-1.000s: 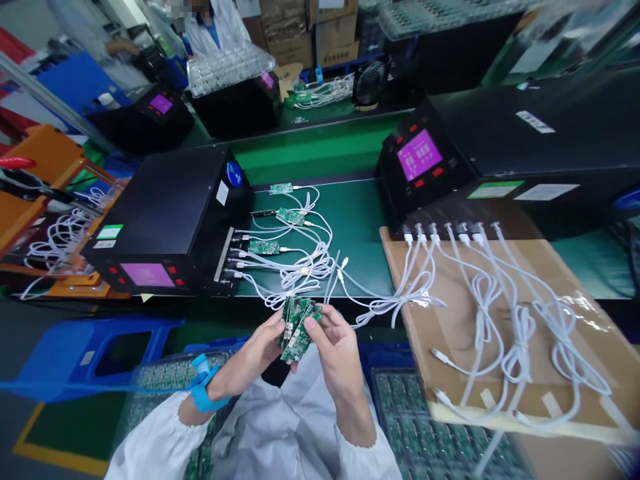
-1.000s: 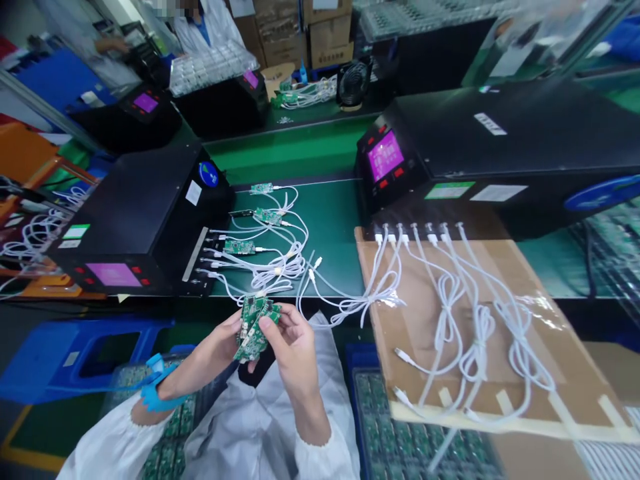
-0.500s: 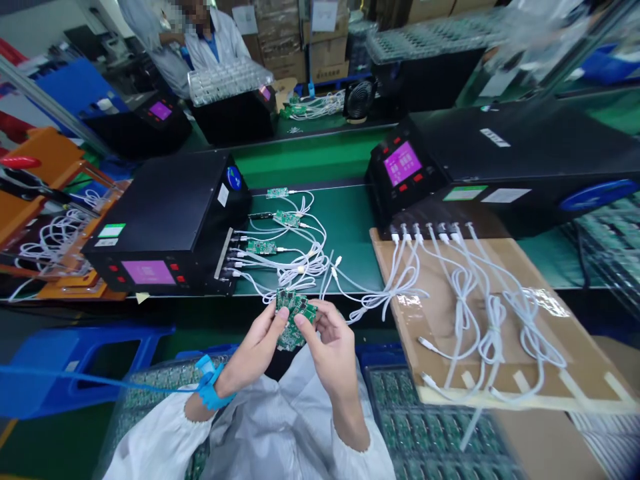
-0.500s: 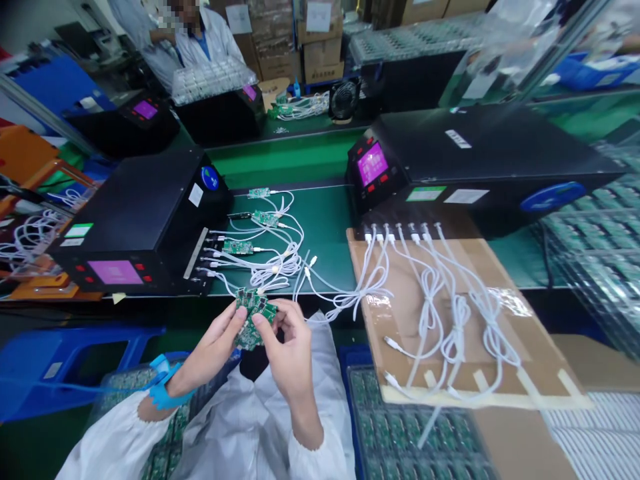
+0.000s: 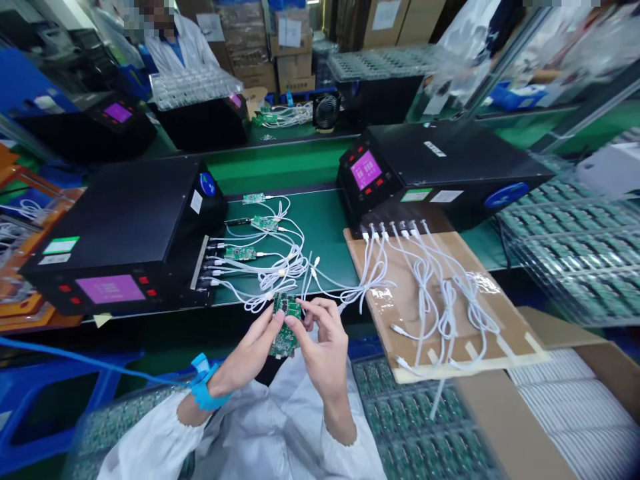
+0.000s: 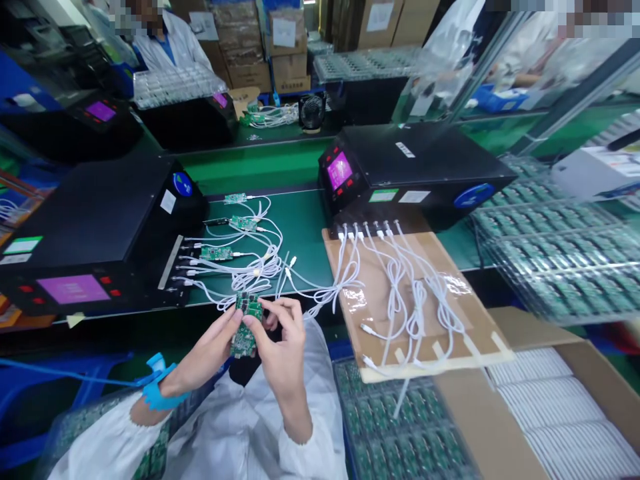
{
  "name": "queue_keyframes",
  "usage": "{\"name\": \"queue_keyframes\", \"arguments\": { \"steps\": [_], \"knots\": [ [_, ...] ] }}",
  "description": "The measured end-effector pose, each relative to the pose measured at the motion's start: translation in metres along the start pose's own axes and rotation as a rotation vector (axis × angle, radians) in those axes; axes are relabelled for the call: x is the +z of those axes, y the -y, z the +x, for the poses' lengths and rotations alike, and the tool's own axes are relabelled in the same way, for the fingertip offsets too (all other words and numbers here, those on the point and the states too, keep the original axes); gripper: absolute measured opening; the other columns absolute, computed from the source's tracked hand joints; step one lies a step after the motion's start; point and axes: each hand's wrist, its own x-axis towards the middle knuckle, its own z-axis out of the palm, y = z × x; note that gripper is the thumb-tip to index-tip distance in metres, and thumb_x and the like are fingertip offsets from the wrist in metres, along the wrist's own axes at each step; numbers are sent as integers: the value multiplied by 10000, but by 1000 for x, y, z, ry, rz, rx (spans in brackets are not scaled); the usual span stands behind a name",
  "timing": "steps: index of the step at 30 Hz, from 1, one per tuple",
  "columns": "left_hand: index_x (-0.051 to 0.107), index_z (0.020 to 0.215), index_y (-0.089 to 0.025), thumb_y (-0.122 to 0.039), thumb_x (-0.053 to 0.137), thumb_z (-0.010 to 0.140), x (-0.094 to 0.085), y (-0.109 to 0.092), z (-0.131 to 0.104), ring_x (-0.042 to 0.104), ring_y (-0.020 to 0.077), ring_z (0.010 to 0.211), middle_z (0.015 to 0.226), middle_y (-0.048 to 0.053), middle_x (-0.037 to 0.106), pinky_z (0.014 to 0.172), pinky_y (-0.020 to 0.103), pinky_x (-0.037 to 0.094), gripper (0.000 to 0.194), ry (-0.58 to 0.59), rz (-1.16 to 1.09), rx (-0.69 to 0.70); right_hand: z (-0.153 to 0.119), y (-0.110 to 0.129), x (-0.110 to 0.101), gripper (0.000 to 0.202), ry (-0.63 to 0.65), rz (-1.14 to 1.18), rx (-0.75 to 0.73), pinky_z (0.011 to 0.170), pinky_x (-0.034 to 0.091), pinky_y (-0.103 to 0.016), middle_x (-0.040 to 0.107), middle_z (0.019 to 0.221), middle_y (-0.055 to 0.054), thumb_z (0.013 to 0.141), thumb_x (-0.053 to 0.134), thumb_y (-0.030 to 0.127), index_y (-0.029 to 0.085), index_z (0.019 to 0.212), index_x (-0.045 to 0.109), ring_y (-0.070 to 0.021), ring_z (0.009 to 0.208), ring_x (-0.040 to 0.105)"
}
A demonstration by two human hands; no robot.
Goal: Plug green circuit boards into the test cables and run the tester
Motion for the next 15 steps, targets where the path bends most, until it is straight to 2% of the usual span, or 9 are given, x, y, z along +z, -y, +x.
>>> {"name": "queue_keyframes", "arguments": {
  "steps": [4,6,8,10,12,15],
  "knots": [
    [656,1394,-232,-544,696,923,9,-12,1,608,304,1321,1311,104,724,1124,405,476,566,142,-108,-26,2,-2,2,249,-8,-62,-41,716,517,-280,606,940,-33,884,793,357,240,1103,792,-143,789,565],
    [682,1334,-223,-514,738,901,12,-14,1,667,283,1209,1243,100,742,1033,374,529,525,109,-207,-53,2,-2,4,266,20,-74,-17,735,526,-283,624,982,-46,935,734,387,249,1157,784,-152,827,590],
    [717,1221,-201,-498,779,870,13,-15,0,708,253,1061,1149,92,755,915,335,563,464,28,-289,-81,3,-3,3,304,29,-112,-11,755,540,-288,629,1060,-61,983,664,407,257,1229,761,-152,843,612],
    [729,1082,-165,-505,781,866,11,-19,-1,704,214,907,1043,90,750,802,301,565,406,-25,-325,-75,7,-5,-3,330,-21,-183,-36,750,546,-289,637,1108,-76,1010,612,411,237,1260,739,-145,815,624],
    [711,999,-148,-512,755,888,9,-26,0,660,172,791,955,78,723,718,278,545,383,-46,-330,-23,17,-10,-12,339,-104,-306,-76,710,533,-284,666,1071,-83,1014,594,413,194,1231,733,-132,727,603],
    [691,1034,-157,-489,753,898,7,-38,6,604,141,734,961,66,697,661,269,518,364,-55,-345,64,36,-17,-22,312,-161,-537,-122,667,495,-282,703,966,-78,1024,555,391,158,1123,737,-126,622,551]
  ]
}}
